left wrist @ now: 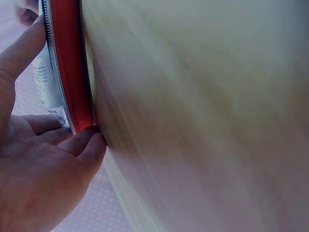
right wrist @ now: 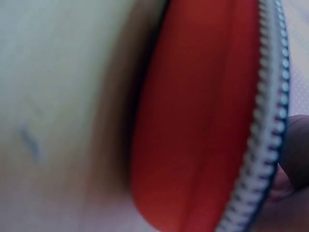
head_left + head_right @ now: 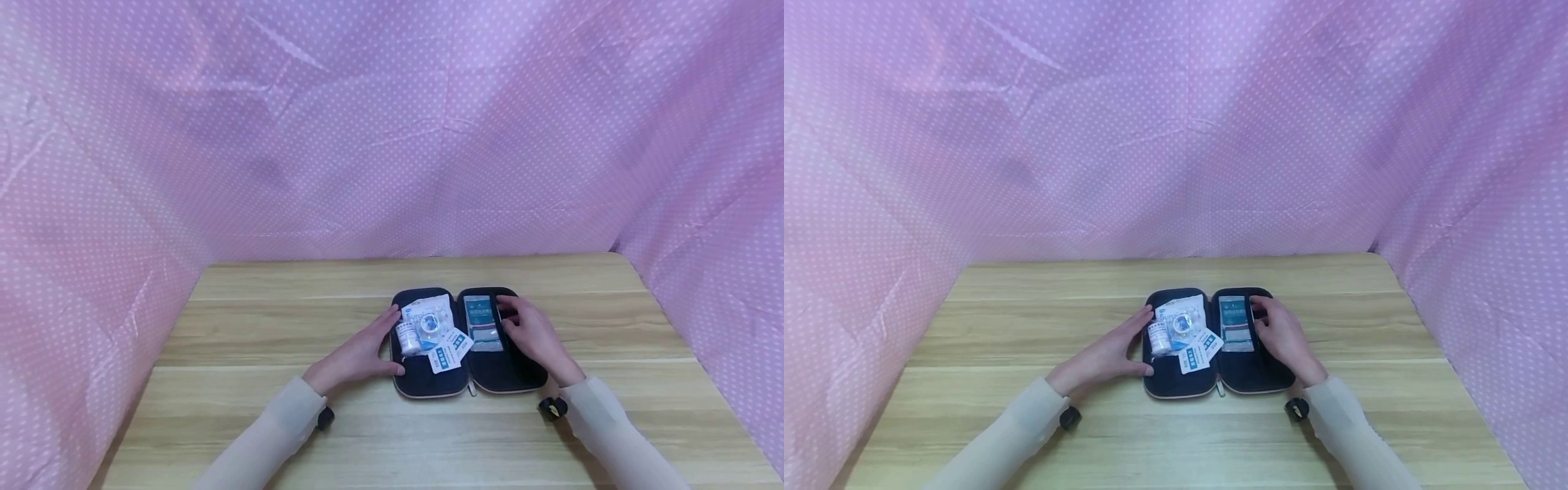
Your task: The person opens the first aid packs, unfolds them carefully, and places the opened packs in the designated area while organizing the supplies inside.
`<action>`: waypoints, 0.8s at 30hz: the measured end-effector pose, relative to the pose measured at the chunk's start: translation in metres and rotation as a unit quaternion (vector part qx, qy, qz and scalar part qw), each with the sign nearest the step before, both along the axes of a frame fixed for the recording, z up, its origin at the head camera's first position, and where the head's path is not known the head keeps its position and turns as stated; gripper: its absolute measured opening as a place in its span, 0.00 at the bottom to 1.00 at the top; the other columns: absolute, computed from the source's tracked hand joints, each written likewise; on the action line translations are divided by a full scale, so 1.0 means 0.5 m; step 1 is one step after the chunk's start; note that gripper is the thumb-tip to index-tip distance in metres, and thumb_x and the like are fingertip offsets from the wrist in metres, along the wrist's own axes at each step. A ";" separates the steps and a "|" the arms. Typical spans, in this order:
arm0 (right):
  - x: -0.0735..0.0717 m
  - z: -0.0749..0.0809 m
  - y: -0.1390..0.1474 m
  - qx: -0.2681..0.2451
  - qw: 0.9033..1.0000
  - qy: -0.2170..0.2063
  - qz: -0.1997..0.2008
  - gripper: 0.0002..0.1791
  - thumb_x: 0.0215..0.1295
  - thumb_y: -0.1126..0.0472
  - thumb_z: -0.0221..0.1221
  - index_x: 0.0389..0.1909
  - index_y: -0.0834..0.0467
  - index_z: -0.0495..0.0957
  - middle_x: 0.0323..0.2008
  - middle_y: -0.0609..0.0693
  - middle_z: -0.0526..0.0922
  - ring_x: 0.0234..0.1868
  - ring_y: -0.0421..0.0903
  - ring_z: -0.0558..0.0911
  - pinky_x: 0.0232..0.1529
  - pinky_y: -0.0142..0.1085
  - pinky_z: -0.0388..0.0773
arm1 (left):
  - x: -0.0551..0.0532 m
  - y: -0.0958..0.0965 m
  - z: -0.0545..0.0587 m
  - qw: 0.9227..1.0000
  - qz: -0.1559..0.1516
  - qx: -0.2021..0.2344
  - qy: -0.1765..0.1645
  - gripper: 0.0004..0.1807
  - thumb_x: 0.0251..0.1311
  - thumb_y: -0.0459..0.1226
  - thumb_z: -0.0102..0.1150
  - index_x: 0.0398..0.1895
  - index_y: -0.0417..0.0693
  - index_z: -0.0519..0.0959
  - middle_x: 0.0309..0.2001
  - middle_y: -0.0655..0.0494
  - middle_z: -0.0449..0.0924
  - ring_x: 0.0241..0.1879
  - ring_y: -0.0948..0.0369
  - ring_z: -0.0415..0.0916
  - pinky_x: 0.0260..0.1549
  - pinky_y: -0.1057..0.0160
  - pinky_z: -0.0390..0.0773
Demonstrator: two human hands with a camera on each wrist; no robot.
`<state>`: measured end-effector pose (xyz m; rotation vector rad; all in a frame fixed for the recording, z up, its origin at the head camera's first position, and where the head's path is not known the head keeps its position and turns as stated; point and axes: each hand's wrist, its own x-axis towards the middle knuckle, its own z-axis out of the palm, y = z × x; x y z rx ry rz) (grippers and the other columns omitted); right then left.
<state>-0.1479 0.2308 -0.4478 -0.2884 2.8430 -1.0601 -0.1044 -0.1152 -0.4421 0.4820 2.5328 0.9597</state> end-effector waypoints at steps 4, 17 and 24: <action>0.000 0.001 0.000 -0.004 1.000 -0.009 0.000 0.26 0.72 0.73 0.56 0.70 0.70 0.69 0.60 0.70 0.78 0.53 0.65 0.82 0.58 0.62 0.78 | -0.001 0.001 -0.001 1.000 -0.001 -0.001 0.000 0.59 0.57 0.47 0.77 0.85 0.50 0.48 0.84 0.54 0.40 0.81 0.51 0.45 0.77 0.49 0.54; 0.002 -0.003 0.001 -0.015 1.000 -0.020 0.000 0.25 0.75 0.68 0.55 0.71 0.68 0.68 0.63 0.70 0.76 0.58 0.68 0.79 0.59 0.63 0.76 | 0.000 -0.001 -0.005 1.000 -0.004 -0.001 0.008 0.59 0.57 0.47 0.78 0.84 0.48 0.49 0.84 0.53 0.42 0.81 0.50 0.46 0.77 0.49 0.54; 0.017 0.007 0.005 -0.029 0.999 0.014 -0.003 0.26 0.74 0.67 0.58 0.70 0.68 0.70 0.64 0.70 0.75 0.57 0.66 0.80 0.56 0.61 0.80 | -0.001 -0.001 -0.010 1.000 -0.005 -0.002 0.012 0.60 0.56 0.48 0.78 0.84 0.48 0.49 0.84 0.53 0.41 0.81 0.50 0.46 0.77 0.49 0.54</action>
